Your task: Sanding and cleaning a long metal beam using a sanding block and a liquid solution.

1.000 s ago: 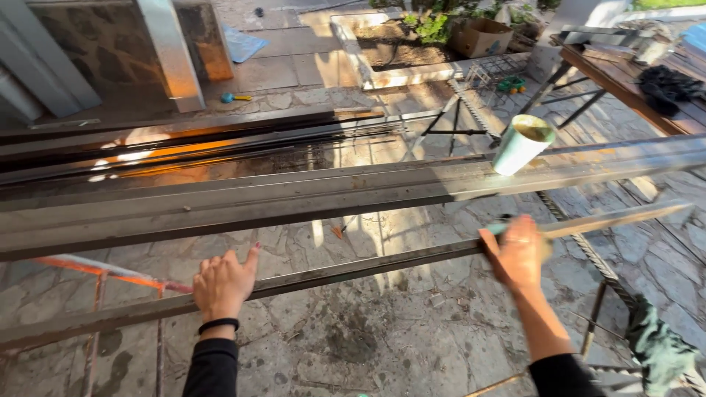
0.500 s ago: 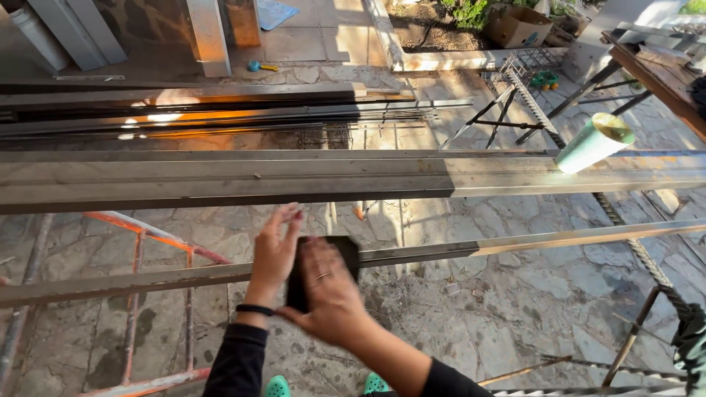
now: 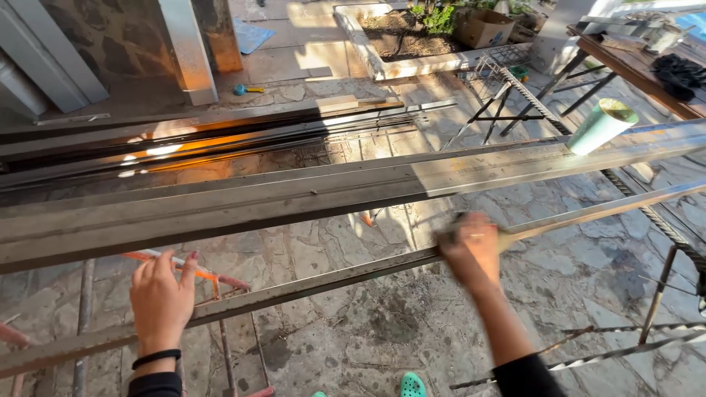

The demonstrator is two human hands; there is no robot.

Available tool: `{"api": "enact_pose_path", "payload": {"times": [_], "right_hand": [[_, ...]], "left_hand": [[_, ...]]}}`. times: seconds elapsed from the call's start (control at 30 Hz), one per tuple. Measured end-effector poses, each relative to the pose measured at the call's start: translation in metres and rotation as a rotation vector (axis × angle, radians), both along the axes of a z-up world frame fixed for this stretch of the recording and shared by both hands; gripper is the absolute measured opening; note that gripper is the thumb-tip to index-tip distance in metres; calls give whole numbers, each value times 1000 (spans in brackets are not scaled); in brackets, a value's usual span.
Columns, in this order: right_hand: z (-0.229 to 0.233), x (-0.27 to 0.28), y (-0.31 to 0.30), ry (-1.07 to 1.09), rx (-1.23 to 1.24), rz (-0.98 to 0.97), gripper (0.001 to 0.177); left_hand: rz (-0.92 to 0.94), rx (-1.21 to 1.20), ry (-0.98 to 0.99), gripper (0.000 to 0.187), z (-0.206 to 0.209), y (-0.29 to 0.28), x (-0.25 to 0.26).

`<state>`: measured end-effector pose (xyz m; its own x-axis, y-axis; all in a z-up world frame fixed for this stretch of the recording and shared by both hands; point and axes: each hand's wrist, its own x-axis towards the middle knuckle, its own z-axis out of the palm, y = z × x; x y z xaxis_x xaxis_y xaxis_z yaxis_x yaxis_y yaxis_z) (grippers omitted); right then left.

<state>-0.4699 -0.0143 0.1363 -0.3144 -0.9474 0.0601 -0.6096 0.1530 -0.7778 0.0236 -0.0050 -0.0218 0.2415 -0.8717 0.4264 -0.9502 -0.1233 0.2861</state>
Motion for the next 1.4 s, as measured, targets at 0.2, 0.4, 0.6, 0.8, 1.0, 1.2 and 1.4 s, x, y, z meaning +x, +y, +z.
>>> {"api": "enact_pose_path", "payload": {"times": [0.2,0.4,0.6,0.8,1.0,1.2,1.4], "right_hand": [[-58,152,58,533,144,648,110],[-80,-21,-15,566,300,-69,101],[-69,151,74,656,169,504,110],[-104,-7,9,715,193,-64,108],[-49,51,44,548,148,238,94],[-68,71,70,675,244,445,109],[-83,8,20,645,233,113,104]], "left_hand": [[200,586,43,78,38,6,-23],[207,491,-7,90,30,6,-19],[204,462,-47,86,30,10,-21],[220,404,-93,82,25,12,-18],[235,439,-82,81,20,9,-16],[220,461,-71,80,23,10,-18],[209,467,-72,80,20,7,-16]]}}
